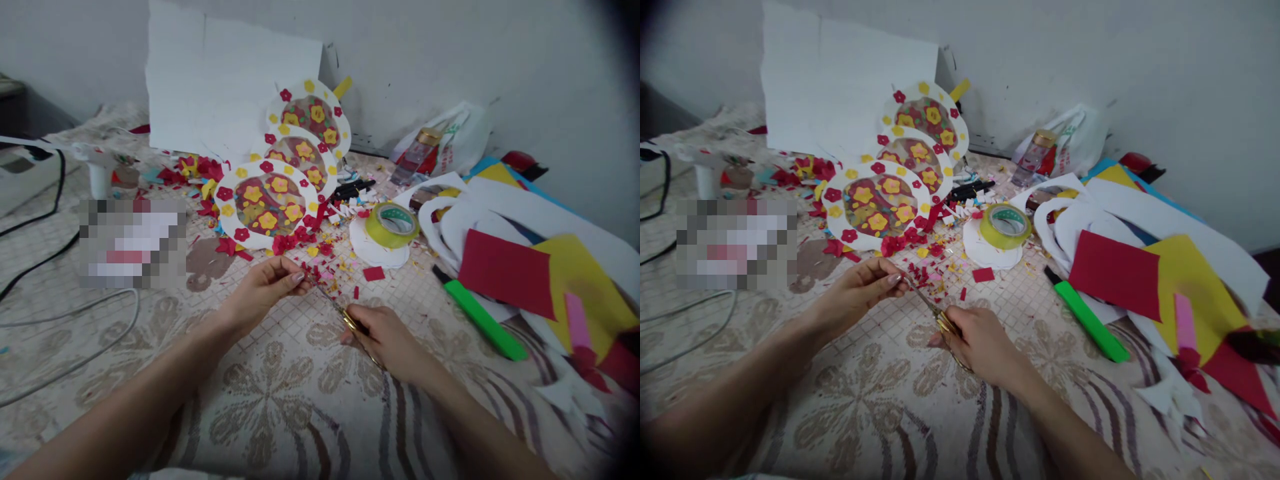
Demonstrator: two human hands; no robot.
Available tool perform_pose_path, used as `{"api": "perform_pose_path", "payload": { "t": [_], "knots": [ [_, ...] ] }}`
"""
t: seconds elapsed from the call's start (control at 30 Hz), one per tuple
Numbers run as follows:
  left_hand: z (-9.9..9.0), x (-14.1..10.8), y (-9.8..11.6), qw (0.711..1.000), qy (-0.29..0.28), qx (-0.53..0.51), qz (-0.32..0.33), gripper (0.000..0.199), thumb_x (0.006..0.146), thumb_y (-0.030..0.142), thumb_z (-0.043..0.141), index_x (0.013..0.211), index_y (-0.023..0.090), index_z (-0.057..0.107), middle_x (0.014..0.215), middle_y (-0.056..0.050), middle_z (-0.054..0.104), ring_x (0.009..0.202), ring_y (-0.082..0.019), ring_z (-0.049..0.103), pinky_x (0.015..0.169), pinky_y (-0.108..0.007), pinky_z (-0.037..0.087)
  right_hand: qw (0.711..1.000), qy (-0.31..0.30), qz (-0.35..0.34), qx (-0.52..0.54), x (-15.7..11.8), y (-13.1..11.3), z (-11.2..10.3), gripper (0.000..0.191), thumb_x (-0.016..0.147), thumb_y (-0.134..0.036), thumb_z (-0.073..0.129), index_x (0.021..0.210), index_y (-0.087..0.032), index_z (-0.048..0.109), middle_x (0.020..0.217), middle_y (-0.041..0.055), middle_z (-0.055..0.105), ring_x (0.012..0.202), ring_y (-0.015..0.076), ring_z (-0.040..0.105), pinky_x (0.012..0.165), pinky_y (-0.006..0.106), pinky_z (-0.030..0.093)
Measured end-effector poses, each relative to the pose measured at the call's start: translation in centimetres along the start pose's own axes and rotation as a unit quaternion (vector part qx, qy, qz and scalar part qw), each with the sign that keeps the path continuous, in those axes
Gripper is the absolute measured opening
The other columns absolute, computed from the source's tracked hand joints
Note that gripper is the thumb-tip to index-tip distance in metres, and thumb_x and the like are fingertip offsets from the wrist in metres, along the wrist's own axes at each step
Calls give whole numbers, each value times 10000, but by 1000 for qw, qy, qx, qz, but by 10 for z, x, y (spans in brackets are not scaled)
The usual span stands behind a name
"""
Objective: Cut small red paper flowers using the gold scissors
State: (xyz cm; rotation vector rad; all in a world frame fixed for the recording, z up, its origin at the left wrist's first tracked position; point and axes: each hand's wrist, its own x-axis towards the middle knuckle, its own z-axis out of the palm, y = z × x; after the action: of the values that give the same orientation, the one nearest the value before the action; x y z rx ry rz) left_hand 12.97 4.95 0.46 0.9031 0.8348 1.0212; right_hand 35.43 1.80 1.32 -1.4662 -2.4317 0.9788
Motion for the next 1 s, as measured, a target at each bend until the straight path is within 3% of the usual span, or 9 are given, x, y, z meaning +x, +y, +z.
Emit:
{"api": "perform_pose_path", "payload": {
  "t": [0.4, 1.0],
  "knots": [
    [0, 1, -4, 999, 7, 32, 42, 115, 772, 220, 659, 793, 140, 578, 722, -3, 652, 681, -89, 597, 686, -211, 470, 1000, 16, 0, 7, 2, -7, 2, 372, 863, -455, 471, 626, -197, 345, 543, -45, 396, 516, 105, 375, 509, 220, 222],
    [2, -1, -3, 998, 7, 34, 44, 93, 785, 200, 639, 795, 141, 567, 719, -9, 644, 668, -94, 587, 677, -224, 461, 1000, 22, 9, -4, 2, -6, 5, 400, 856, -511, 456, 624, -201, 355, 534, -45, 395, 509, 110, 393, 502, 217, 242]
  ]
}}
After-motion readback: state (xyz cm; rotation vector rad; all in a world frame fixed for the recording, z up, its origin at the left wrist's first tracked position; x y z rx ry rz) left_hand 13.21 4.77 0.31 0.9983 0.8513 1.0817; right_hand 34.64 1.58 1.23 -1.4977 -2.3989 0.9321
